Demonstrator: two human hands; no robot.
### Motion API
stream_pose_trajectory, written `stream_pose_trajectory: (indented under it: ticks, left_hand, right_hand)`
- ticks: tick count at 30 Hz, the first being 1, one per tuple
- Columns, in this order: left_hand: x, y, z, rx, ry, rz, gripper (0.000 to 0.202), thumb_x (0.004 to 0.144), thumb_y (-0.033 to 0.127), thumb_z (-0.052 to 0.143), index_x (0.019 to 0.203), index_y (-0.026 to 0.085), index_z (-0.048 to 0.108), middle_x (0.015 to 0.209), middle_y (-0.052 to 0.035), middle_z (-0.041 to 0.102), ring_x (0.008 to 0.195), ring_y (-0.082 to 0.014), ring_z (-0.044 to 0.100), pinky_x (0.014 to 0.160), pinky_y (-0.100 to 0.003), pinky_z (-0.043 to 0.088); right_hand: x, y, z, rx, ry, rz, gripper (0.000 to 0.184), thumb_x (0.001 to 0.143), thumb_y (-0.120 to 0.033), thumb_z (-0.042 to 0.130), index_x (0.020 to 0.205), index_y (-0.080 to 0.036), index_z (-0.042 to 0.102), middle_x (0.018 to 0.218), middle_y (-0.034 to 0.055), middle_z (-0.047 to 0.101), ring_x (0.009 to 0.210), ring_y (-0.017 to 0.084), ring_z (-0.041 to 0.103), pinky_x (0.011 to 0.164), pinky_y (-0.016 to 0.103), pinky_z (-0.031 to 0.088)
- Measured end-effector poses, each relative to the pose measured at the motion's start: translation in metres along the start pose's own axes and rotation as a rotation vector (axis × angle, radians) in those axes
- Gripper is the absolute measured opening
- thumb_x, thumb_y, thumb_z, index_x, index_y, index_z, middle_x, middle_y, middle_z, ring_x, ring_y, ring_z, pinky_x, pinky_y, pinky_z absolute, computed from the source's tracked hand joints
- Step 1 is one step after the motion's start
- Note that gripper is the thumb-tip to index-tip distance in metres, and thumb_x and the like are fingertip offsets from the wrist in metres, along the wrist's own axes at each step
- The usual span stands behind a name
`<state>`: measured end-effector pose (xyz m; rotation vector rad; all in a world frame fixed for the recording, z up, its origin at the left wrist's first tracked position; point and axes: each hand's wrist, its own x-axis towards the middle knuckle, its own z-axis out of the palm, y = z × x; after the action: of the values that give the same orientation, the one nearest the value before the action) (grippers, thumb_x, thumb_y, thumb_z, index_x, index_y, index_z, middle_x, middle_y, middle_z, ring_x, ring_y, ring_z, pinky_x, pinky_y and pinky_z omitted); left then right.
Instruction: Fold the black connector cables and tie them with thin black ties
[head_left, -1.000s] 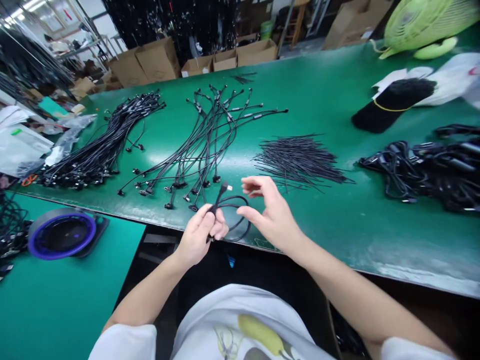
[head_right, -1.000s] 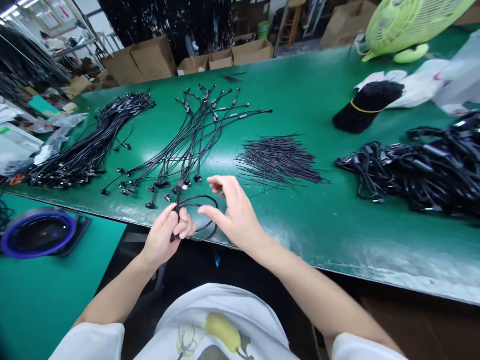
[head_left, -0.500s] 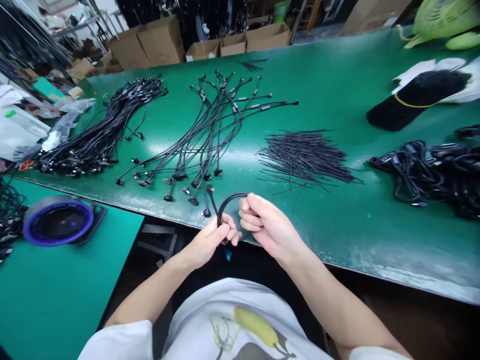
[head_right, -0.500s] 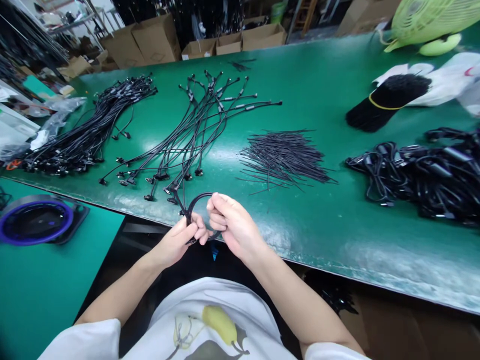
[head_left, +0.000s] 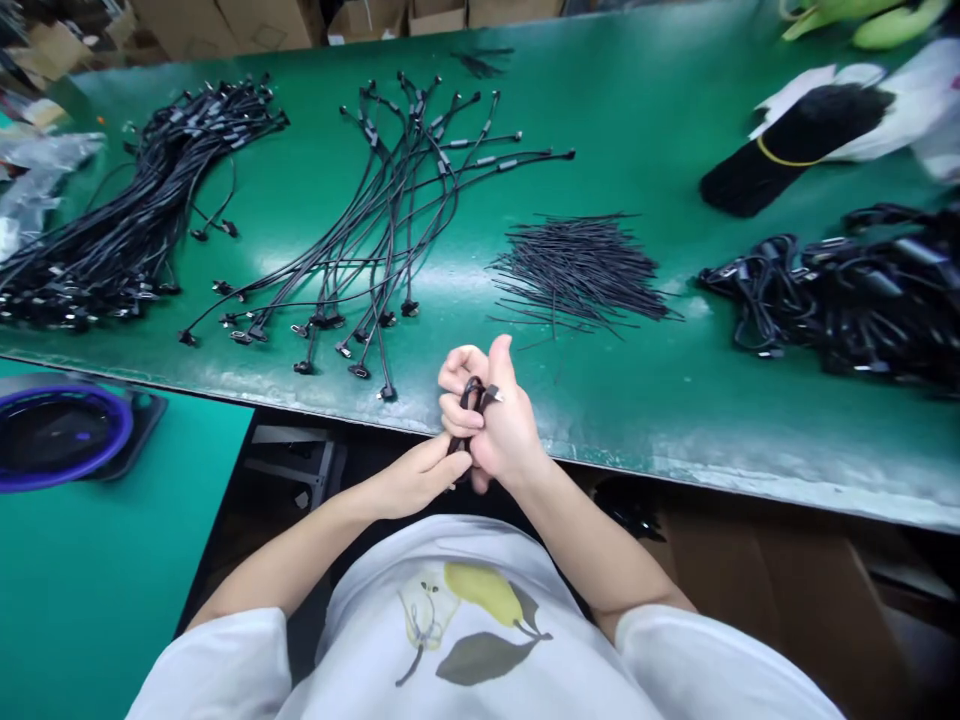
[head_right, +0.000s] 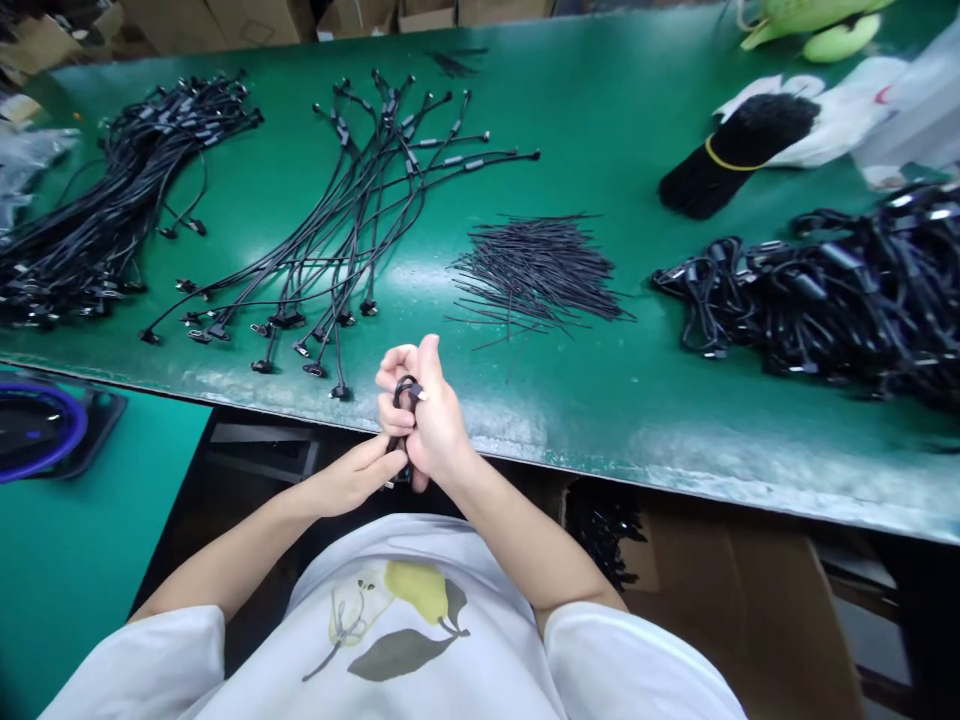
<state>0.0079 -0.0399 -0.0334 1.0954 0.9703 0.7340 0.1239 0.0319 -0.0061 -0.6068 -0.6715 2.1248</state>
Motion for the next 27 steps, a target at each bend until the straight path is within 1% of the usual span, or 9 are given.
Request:
stream_pose_trajectory:
  ticks: [4, 10, 12, 14, 16, 18, 21, 24, 27]
  left_hand:
    - [-0.001, 0.0, 0.007, -0.546, 0.001, -0.091, 0.046, 0.087, 0.06, 0.054, 0.085, 0.014, 0.054, 0.062, 0.0047, 0.041, 0.054, -0.0093, 0.044, 0.064, -0.032, 0.049]
    - [0.002, 0.008, 0.008, -0.749, -0.014, -0.202, 0.035, 0.079, 0.044, 0.073, 0.082, 0.012, 0.056, 0.062, 0.0052, 0.038, 0.054, -0.0063, 0.039, 0.052, -0.02, 0.037]
    - [0.003, 0.008, 0.008, -0.77, -0.004, -0.216, 0.037, 0.079, 0.044, 0.072, 0.075, 0.014, 0.051, 0.06, 0.0073, 0.031, 0.05, -0.0045, 0.03, 0.047, -0.016, 0.026]
    - [0.003, 0.009, 0.006, -0.753, 0.028, -0.206, 0.038, 0.081, 0.045, 0.07, 0.073, 0.015, 0.047, 0.06, 0.0076, 0.029, 0.05, -0.0043, 0.027, 0.046, -0.016, 0.022]
    - [0.003, 0.012, 0.002, -0.697, 0.032, -0.223, 0.04, 0.082, 0.048, 0.067, 0.073, 0.016, 0.046, 0.061, 0.0075, 0.028, 0.05, -0.0047, 0.026, 0.046, -0.017, 0.021]
    - [0.003, 0.018, -0.002, -0.593, -0.039, -0.277, 0.041, 0.082, 0.051, 0.066, 0.075, 0.016, 0.047, 0.061, 0.0074, 0.029, 0.051, -0.0054, 0.026, 0.046, -0.018, 0.021]
    - [0.004, 0.023, -0.005, -0.397, -0.197, -0.33, 0.041, 0.084, 0.054, 0.062, 0.082, 0.015, 0.05, 0.062, 0.0072, 0.031, 0.052, -0.0064, 0.027, 0.047, -0.019, 0.024]
    - [0.007, 0.023, -0.003, -0.278, -0.269, -0.321, 0.04, 0.088, 0.055, 0.055, 0.089, 0.016, 0.049, 0.064, 0.007, 0.034, 0.053, -0.007, 0.03, 0.048, -0.021, 0.027]
    - [0.01, 0.023, -0.001, -0.231, -0.277, -0.301, 0.037, 0.091, 0.054, 0.051, 0.093, 0.018, 0.046, 0.064, 0.0069, 0.04, 0.052, -0.0076, 0.035, 0.051, -0.022, 0.032]
  right_hand:
    - [0.007, -0.01, 0.004, 0.018, -0.023, 0.105, 0.062, 0.077, -0.082, 0.046, 0.085, -0.02, 0.048, 0.065, -0.0087, 0.03, 0.041, 0.001, 0.017, 0.037, 0.016, 0.012]
    - [0.009, -0.007, -0.003, -0.181, 0.01, 0.088, 0.059, 0.081, -0.079, 0.043, 0.09, -0.021, 0.049, 0.069, -0.0073, 0.035, 0.043, 0.002, 0.026, 0.039, 0.018, 0.021]
    - [0.007, -0.011, -0.014, -0.438, 0.018, -0.047, 0.054, 0.088, -0.073, 0.037, 0.097, -0.021, 0.051, 0.076, -0.0033, 0.045, 0.051, 0.006, 0.042, 0.046, 0.022, 0.036]
    - [0.001, -0.023, -0.026, -0.837, -0.004, -0.348, 0.043, 0.096, -0.06, 0.036, 0.108, -0.022, 0.054, 0.092, 0.0034, 0.056, 0.077, 0.014, 0.059, 0.069, 0.03, 0.049]
    - [-0.006, -0.037, -0.038, -1.284, -0.192, -0.658, 0.031, 0.099, -0.043, 0.039, 0.118, -0.024, 0.054, 0.109, 0.007, 0.06, 0.106, 0.02, 0.057, 0.094, 0.04, 0.044]
    - [-0.013, -0.049, -0.048, -1.664, -0.509, -0.811, 0.029, 0.1, -0.027, 0.036, 0.123, -0.023, 0.053, 0.115, 0.007, 0.061, 0.114, 0.021, 0.054, 0.104, 0.047, 0.035]
    - [-0.022, -0.054, -0.058, -2.004, -0.846, -0.777, 0.03, 0.102, -0.028, 0.032, 0.101, -0.016, 0.059, 0.087, 0.0054, 0.063, 0.084, 0.017, 0.057, 0.085, 0.039, 0.042]
    - [-0.029, -0.05, -0.067, -2.119, -0.903, -0.731, 0.04, 0.103, -0.037, 0.031, 0.077, -0.017, 0.053, 0.067, 0.0008, 0.052, 0.058, 0.014, 0.042, 0.056, 0.031, 0.029]
    - [-0.035, -0.049, -0.072, -2.17, -0.849, -0.864, 0.034, 0.103, -0.027, 0.032, 0.075, -0.018, 0.049, 0.064, 0.0, 0.048, 0.056, 0.014, 0.038, 0.053, 0.032, 0.019]
